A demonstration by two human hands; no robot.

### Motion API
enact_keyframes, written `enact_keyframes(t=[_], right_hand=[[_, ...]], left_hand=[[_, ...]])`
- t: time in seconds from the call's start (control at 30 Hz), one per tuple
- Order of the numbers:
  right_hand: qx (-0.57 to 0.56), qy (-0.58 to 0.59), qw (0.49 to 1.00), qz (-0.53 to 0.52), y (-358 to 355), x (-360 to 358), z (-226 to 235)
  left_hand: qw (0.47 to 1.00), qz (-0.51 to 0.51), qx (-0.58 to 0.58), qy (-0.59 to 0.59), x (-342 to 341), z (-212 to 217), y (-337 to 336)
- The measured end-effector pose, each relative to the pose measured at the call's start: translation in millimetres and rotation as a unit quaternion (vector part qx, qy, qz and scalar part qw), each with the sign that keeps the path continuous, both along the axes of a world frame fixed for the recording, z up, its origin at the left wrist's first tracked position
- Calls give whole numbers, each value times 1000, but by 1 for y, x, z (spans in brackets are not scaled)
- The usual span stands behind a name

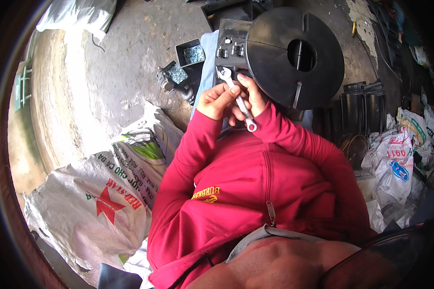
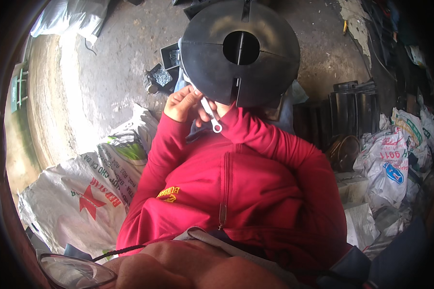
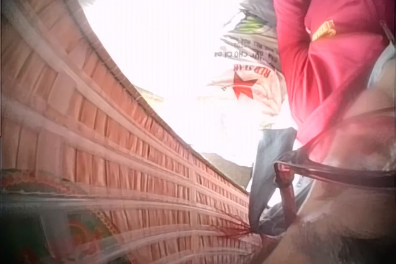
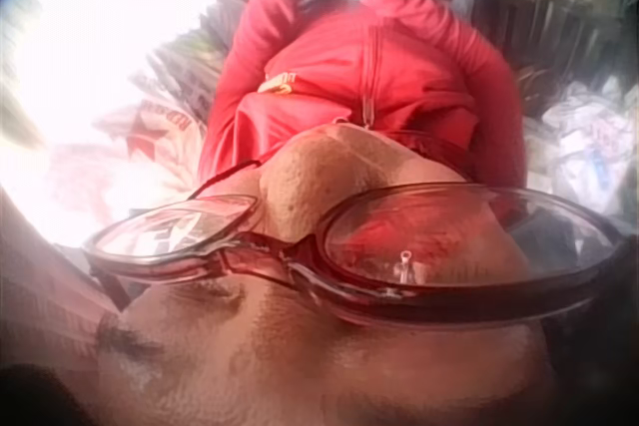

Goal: The person assembles a metal component by inserting bolts and tightening them with a wrench. They repeatedly adjust the part and use the wrench to secure the bolts in place.

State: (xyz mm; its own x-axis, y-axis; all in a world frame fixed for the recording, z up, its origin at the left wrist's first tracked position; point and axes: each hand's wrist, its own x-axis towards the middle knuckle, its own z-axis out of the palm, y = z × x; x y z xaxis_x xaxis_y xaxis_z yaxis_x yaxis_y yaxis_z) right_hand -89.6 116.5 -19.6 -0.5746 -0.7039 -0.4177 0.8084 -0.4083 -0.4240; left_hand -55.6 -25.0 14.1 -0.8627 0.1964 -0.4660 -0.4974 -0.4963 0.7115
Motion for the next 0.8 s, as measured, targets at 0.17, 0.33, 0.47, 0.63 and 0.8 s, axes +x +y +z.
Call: enact_keyframes(t=[0.17, 0.33, 0.47, 0.63, 0.8], right_hand=[[43, -40, 995, -82, -11, -2, -8], [22, -20, 996, -88, -13, -3, -3], [26, -14, 995, -92, -13, -2, -6], [147, -95, 982, -78, -16, -1, 22], [-4, -9, 1000, -26, 0, 3, -5]], left_hand=[[992, -69, -102, 3, -7, -3, -22], [978, -89, -165, 94, -4, 2, -62], [988, -45, -138, 51, 14, -3, -42], [994, 1, -113, 0, 13, 0, -7], [999, 33, -14, -34, -1, 6, 2]])
